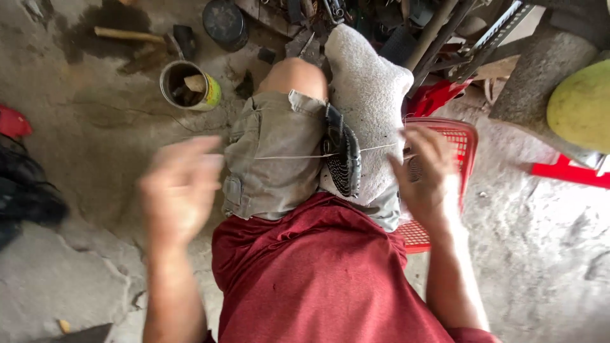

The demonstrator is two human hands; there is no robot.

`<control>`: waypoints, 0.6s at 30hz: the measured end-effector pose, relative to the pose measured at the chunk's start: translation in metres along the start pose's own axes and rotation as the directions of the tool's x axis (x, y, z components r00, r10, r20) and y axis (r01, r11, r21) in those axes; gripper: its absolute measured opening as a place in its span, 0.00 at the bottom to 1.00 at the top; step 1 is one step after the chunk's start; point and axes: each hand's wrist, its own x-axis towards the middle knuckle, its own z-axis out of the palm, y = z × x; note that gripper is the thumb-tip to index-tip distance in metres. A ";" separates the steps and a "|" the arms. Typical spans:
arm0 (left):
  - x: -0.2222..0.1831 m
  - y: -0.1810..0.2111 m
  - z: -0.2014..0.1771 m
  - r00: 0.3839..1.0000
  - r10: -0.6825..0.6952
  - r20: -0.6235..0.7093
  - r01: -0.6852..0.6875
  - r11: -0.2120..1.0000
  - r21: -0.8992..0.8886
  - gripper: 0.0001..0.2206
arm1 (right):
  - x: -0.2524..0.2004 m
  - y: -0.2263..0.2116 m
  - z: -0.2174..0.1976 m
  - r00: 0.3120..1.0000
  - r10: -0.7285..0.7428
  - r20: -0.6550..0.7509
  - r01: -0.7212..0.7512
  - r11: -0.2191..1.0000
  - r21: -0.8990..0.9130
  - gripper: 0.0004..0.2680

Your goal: Hand-sewing the components of a sandal together using a needle and thread.

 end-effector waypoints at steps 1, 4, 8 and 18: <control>-0.001 0.008 0.019 1.000 -0.012 -0.009 0.012 1.000 -0.009 0.11 | 0.002 -0.007 0.004 1.000 -0.009 0.014 0.009 1.000 -0.006 0.16; -0.001 0.027 0.068 0.934 0.183 0.306 -0.191 0.982 -0.007 0.15 | 0.006 -0.022 0.021 0.990 -0.086 0.109 0.079 0.995 0.064 0.20; -0.016 0.030 0.105 0.861 0.092 0.501 -0.123 0.992 0.030 0.10 | 0.006 -0.019 0.023 0.993 -0.011 0.117 -0.011 0.983 0.183 0.01; -0.027 0.038 0.142 0.845 0.175 0.506 -0.019 0.954 -0.298 0.10 | -0.017 0.031 0.042 0.836 0.528 0.149 -0.166 -0.015 0.986 0.12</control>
